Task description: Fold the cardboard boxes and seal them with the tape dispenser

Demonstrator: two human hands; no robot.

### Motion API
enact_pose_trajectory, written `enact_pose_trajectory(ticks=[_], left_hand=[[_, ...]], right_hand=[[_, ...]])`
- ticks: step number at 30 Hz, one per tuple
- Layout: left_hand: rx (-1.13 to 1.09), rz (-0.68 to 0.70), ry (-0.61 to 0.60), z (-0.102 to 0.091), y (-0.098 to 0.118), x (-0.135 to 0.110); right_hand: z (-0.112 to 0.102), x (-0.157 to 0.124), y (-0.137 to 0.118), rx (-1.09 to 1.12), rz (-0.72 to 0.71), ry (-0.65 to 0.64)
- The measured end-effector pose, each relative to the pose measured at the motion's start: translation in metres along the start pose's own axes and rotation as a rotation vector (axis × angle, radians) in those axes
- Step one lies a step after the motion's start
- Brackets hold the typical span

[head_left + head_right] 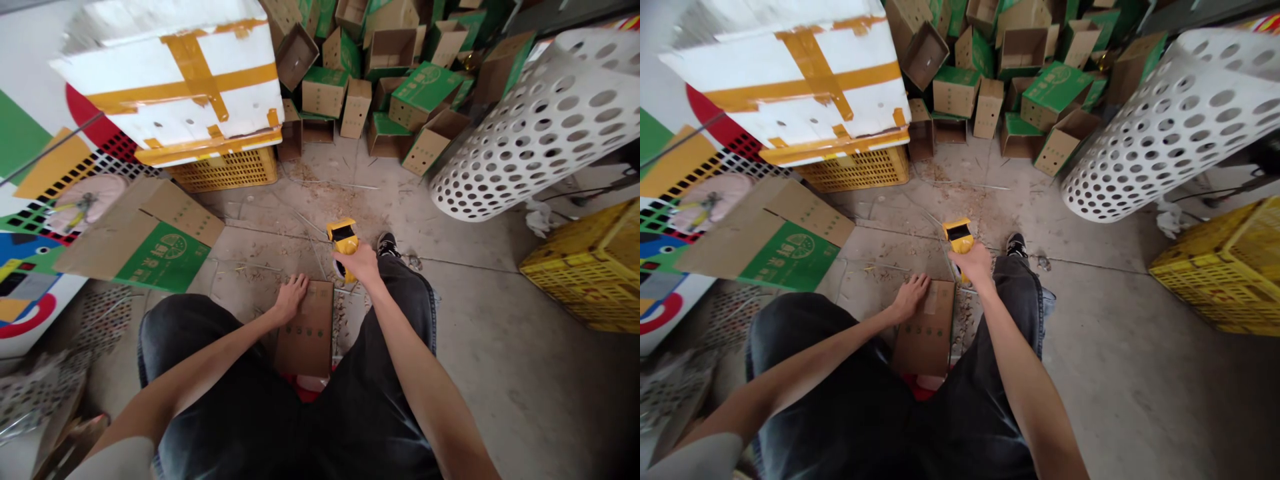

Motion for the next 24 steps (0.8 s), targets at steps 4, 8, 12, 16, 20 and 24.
enact_pose_trajectory(ticks=[4,8,12,16,20,24], left_hand=[[-0.078,0.038,-0.012,0.001,-0.009,0.003],[-0.213,0.166,-0.106,-0.004,-0.027,0.01],[-0.283,0.26,-0.121,-0.015,-0.046,0.011],[-0.118,0.343,-0.018,-0.028,-0.053,-0.003],[0.011,0.405,-0.107,-0.032,-0.045,-0.021],[0.042,0.346,-0.198,-0.029,-0.023,-0.038]], right_hand=[[-0.002,-0.001,-0.001,-0.001,0.012,-0.011],[-0.003,-0.002,-0.002,0.01,0.007,-0.006],[-0.003,-0.002,-0.001,0.018,-0.003,-0.003],[-0.002,0.0,0.003,0.01,0.003,-0.006],[-0.002,0.002,0.004,0.009,0.007,-0.011],[-0.002,0.001,0.002,-0.01,-0.011,-0.014]])
Point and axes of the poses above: each hand's wrist, its own x-axis towards the middle knuckle, its own z-axis out of the palm, y = z × x, the point moved 1 cm from there along x, towards the middle knuckle, and after that the axes turned 1 degree about -y, right-handed, at the moved point
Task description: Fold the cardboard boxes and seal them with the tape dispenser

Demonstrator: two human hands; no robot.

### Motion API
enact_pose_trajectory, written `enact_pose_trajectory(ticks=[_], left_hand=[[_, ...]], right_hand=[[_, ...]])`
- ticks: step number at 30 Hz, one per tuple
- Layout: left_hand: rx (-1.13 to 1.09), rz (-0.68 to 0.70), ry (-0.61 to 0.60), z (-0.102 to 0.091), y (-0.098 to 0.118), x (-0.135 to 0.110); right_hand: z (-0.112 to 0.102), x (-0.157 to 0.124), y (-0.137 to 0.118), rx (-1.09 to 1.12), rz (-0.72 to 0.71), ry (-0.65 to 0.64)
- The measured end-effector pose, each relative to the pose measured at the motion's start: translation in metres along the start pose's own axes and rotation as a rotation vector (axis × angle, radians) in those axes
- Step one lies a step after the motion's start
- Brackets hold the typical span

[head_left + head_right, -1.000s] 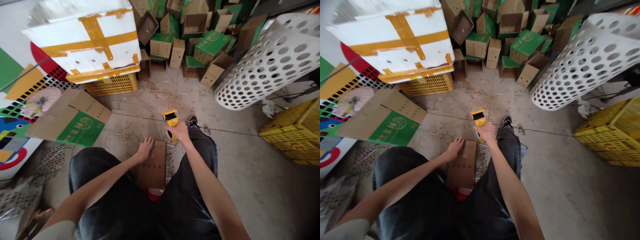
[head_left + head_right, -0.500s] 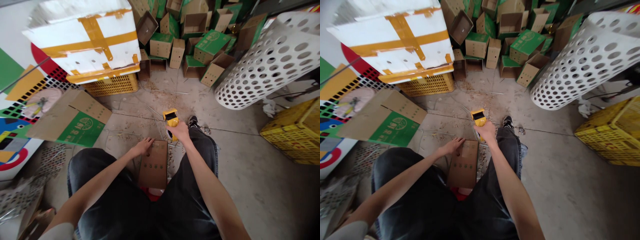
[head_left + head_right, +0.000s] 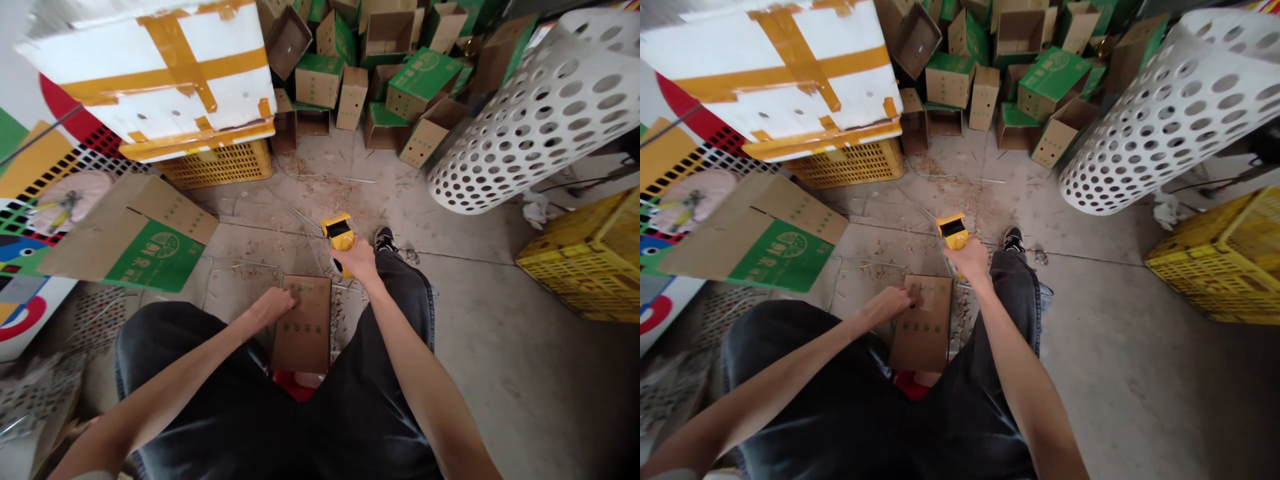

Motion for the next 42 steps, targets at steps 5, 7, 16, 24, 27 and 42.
enact_pose_trajectory(ticks=[5,7,16,24,27,42], left_hand=[[0.025,-0.145,-0.024,0.014,0.034,-0.006],[0.026,-0.299,-0.089,0.023,0.043,-0.006],[-0.065,-0.316,-0.079,0.041,0.052,0.008],[-0.142,-0.2,-0.065,0.028,0.034,0.009],[-0.164,-0.211,-0.072,0.025,0.027,0.009],[-0.295,-0.145,0.383,-0.003,0.004,0.041]], right_hand=[[0.002,-0.001,-0.003,-0.03,-0.024,-0.01],[0.003,-0.001,-0.004,-0.039,-0.03,-0.014],[0.009,0.001,-0.005,-0.071,-0.035,-0.026],[0.008,-0.001,-0.002,-0.06,-0.044,-0.029],[0.008,-0.001,0.0,-0.05,-0.052,-0.023],[0.009,-0.003,-0.002,-0.03,-0.078,-0.011]])
Point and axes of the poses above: each hand's wrist, its own x-axis towards the middle knuckle, its own z-axis out of the palm, y = z × x, the point moved 1 cm from there along x, towards the middle knuckle, and after that the axes turned 1 degree about -y, right-handed, at the moved point
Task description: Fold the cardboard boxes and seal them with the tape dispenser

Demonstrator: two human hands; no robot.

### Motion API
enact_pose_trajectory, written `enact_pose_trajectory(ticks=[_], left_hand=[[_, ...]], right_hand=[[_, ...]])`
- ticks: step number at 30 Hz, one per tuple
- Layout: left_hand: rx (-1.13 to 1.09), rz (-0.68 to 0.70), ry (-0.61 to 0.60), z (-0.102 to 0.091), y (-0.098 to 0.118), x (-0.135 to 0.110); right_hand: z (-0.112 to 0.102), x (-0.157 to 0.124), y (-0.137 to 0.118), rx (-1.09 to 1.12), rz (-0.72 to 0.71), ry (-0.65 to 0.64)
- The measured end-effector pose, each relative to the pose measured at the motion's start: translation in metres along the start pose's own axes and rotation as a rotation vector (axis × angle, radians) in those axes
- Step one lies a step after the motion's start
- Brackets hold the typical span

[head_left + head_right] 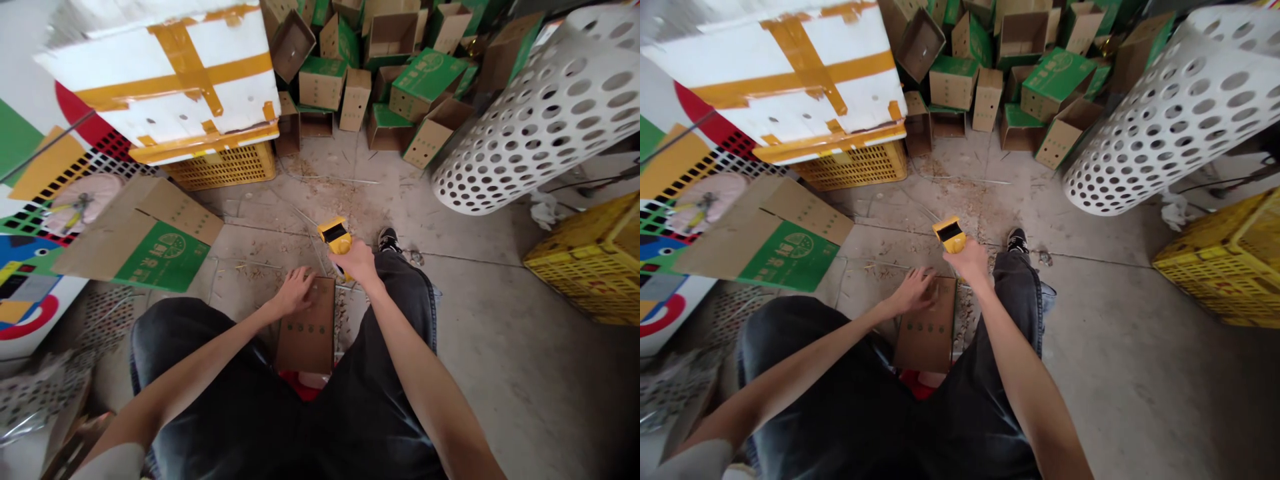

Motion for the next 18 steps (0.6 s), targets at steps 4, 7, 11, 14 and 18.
enact_pose_trajectory(ticks=[4,7,11,14,18], left_hand=[[-0.093,-0.02,-0.11,0.017,0.0,0.017],[-0.044,-0.029,-0.188,0.019,0.005,0.026],[-0.004,-0.053,-0.231,0.015,0.009,0.032],[-0.027,-0.084,-0.207,0.017,0.007,0.032],[-0.071,-0.143,-0.153,0.025,0.004,0.032]], right_hand=[[-0.001,-0.002,-0.003,-0.016,0.003,-0.017],[-0.002,-0.002,-0.001,-0.025,-0.003,-0.027],[-0.006,-0.001,0.005,-0.048,-0.001,-0.011],[-0.008,-0.001,0.009,-0.046,-0.012,0.011],[-0.008,-0.002,0.009,-0.024,-0.03,0.036]])
Point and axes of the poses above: each hand's wrist, its own x-axis towards the middle knuckle, its own z-axis out of the palm, y = z × x, the point moved 1 cm from there along x, towards the middle knuckle, and after that the axes turned 1 degree about -y, right-handed, at the moved point
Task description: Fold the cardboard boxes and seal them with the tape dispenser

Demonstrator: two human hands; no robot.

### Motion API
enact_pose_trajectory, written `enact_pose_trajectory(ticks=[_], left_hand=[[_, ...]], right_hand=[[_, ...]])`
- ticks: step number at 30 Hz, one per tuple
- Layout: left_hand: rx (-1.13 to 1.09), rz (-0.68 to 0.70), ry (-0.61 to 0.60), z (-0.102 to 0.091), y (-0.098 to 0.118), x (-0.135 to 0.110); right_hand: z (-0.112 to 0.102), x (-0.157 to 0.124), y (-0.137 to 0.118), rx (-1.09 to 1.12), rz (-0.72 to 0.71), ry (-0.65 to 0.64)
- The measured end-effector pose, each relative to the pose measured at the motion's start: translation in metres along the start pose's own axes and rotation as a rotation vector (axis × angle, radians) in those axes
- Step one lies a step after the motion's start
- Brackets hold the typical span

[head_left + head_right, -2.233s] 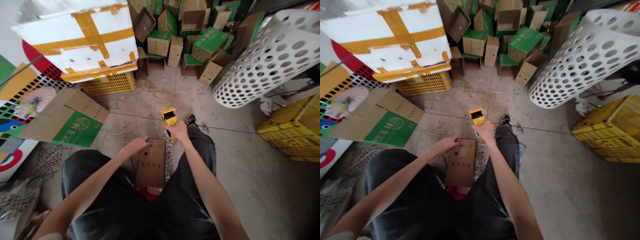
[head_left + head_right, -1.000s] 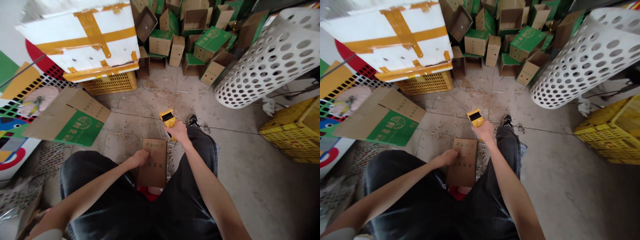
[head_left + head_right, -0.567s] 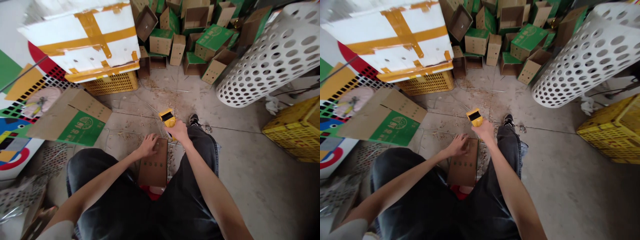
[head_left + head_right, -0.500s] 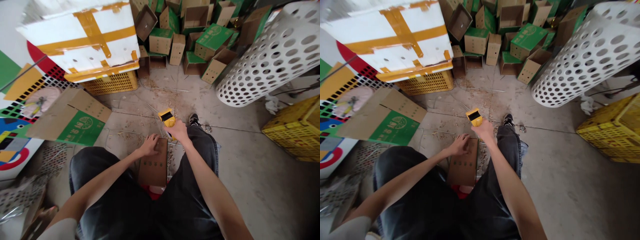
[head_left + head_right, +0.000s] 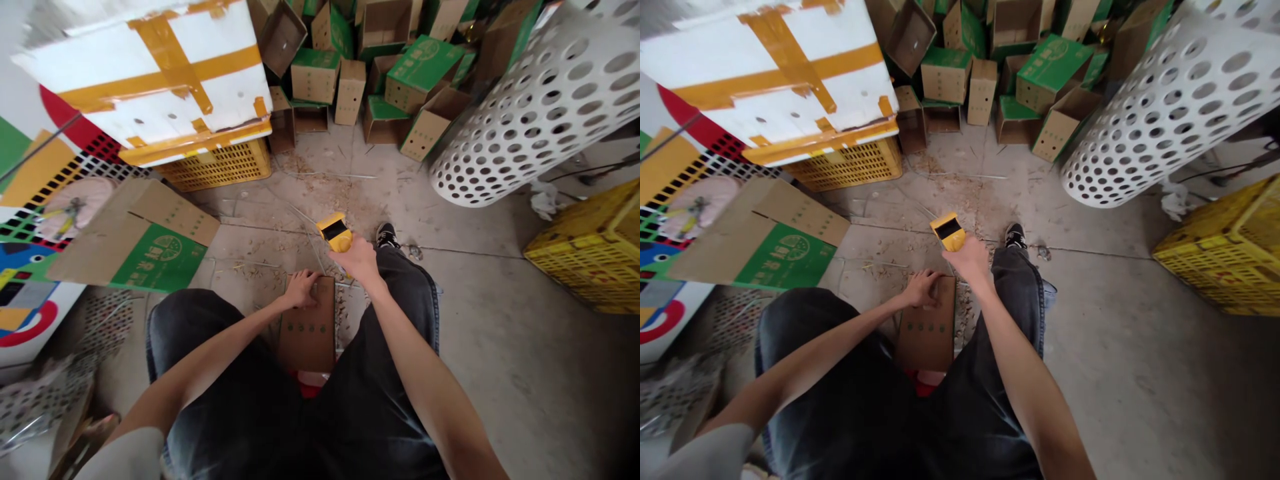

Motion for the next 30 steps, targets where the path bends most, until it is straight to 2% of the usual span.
enact_pose_trajectory(ticks=[8,13,24,26,30], left_hand=[[-0.016,-0.056,0.007,0.005,0.001,0.002],[0.019,-0.08,0.074,0.01,0.009,-0.001],[0.067,-0.096,0.049,0.009,0.014,-0.003],[0.066,-0.077,0.025,0.007,0.011,-0.001],[0.013,-0.051,-0.112,-0.009,-0.009,0.008]], right_hand=[[0.004,-0.001,-0.003,0.019,-0.003,-0.021],[0.006,0.0,-0.004,0.032,-0.013,-0.016],[0.007,0.001,-0.006,0.036,-0.036,-0.03],[0.007,0.0,-0.006,0.032,-0.029,-0.032],[0.006,0.0,-0.004,0.028,-0.021,-0.029]])
Point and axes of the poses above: each hand's wrist, its own x-axis towards the middle knuckle, its own z-axis out of the palm, y = z × x, the point moved 1 cm from there along x, towards the middle knuckle, and after that the axes turned 1 degree about -y, right-handed, at the moved point
